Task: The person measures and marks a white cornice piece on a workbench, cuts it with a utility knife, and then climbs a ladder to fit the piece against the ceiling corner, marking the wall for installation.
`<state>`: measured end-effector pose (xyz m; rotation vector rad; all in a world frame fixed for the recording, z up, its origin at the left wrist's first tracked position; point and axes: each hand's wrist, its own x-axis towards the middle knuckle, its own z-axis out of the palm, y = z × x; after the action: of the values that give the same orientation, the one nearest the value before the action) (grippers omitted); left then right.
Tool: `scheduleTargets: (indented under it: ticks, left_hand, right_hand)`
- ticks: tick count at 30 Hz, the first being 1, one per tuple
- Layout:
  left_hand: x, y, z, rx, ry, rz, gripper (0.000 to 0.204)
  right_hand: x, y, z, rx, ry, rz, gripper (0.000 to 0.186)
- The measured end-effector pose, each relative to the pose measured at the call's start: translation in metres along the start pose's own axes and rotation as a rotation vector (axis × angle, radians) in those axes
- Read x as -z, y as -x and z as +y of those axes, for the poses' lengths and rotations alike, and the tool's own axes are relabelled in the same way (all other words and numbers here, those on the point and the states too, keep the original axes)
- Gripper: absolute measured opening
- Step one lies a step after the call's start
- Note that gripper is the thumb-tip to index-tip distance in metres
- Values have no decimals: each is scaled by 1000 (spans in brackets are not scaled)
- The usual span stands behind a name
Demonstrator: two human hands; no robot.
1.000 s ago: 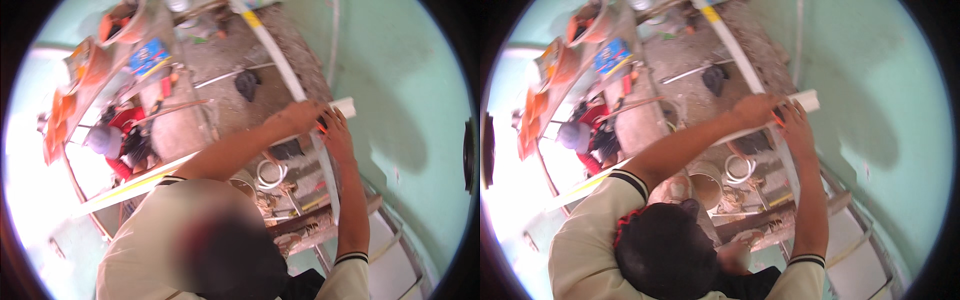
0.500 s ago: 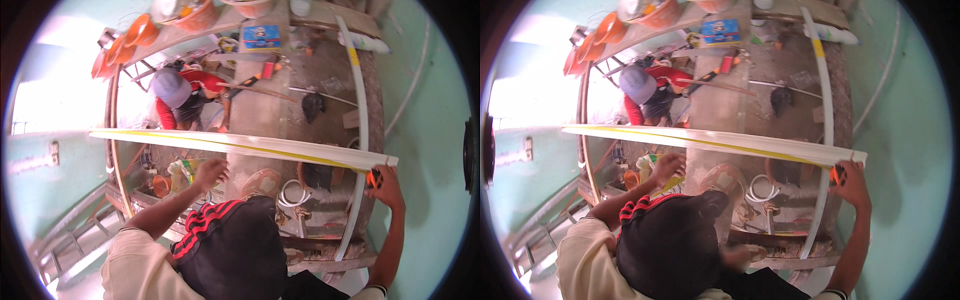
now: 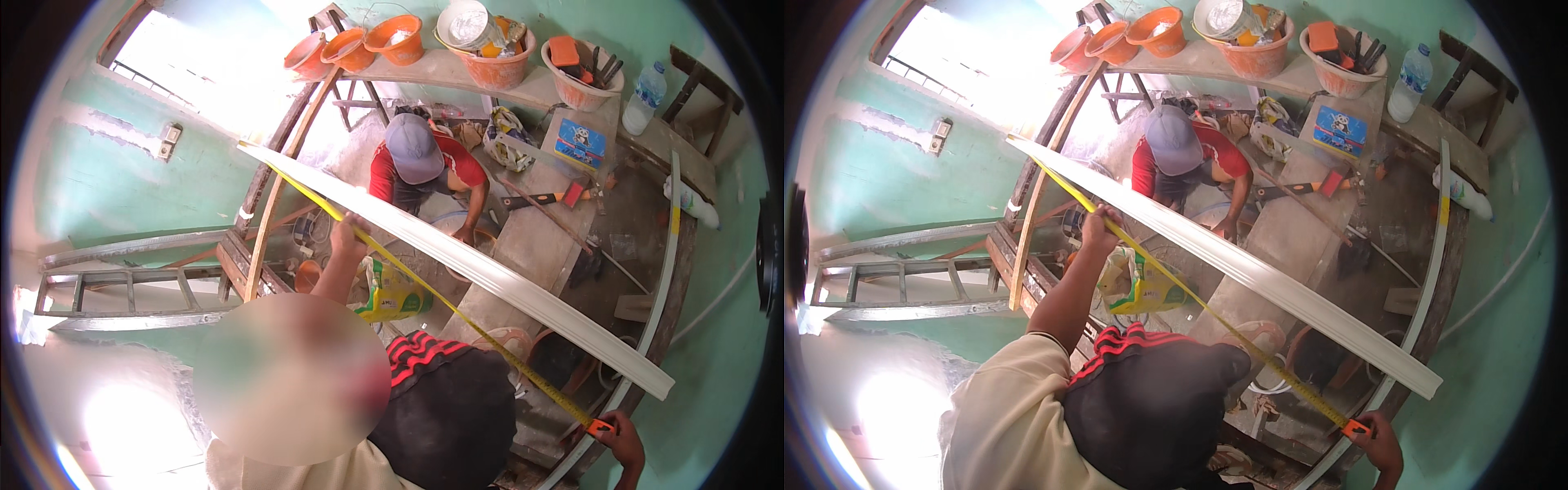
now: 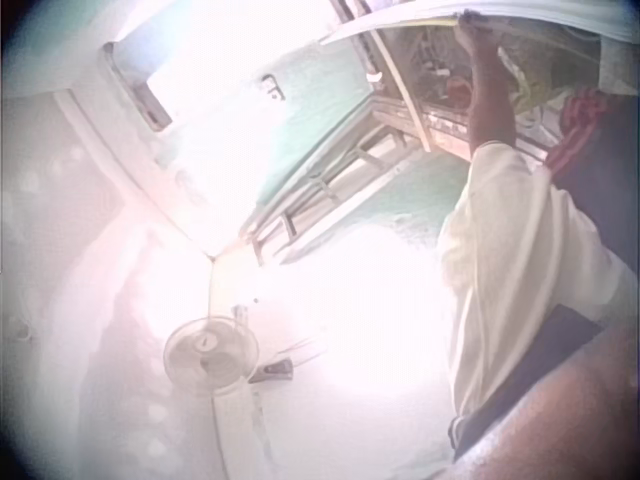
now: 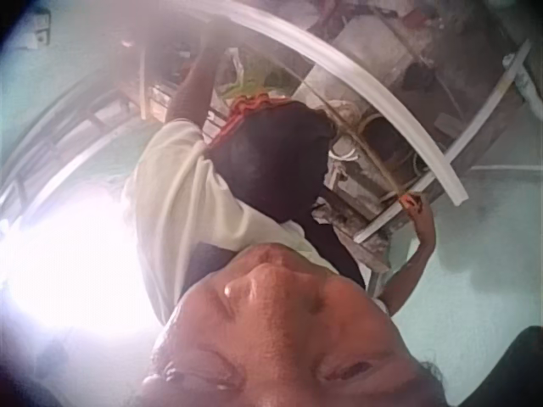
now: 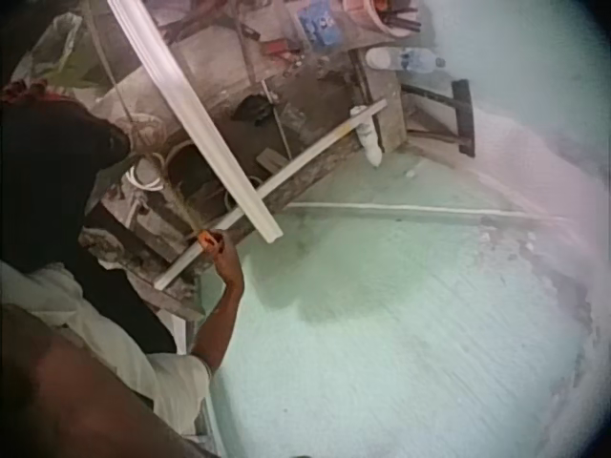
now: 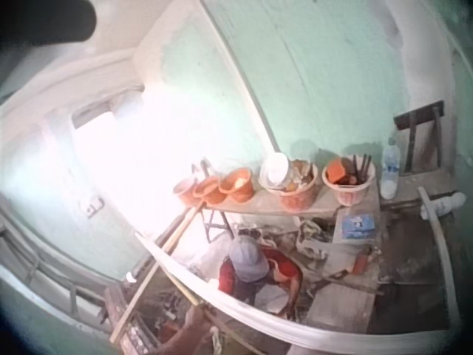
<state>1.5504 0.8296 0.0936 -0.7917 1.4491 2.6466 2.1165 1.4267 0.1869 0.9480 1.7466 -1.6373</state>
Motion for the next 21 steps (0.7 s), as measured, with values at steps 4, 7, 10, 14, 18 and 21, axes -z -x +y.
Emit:
scheduleTargets:
  ticks: [4, 7, 10, 14, 18, 21]
  left_hand:
    - [-17, 9, 19, -120, 18, 82, 12]
    - [-4, -1, 41, -88, -28, 184, 15]
    - [27, -24, 75, -156, -77, 152, 18]
    - [3, -36, 94, -360, -87, 44, 28]
    - [28, -58, 107, -266, -742, 405, 24]
    - [17, -61, 88, -361, -668, 448, 27]
  right_hand:
    - [-28, -10, -7, 106, 156, 69, 49]
    - [-58, -18, -28, 162, 161, 112, 48]
    - [-85, -7, -91, 147, 263, 81, 47]
    - [-91, -16, -83, 195, 183, 114, 46]
    - [-111, -35, -100, 347, 303, 147, 47]
    - [-134, -33, -128, 373, 335, 186, 47]
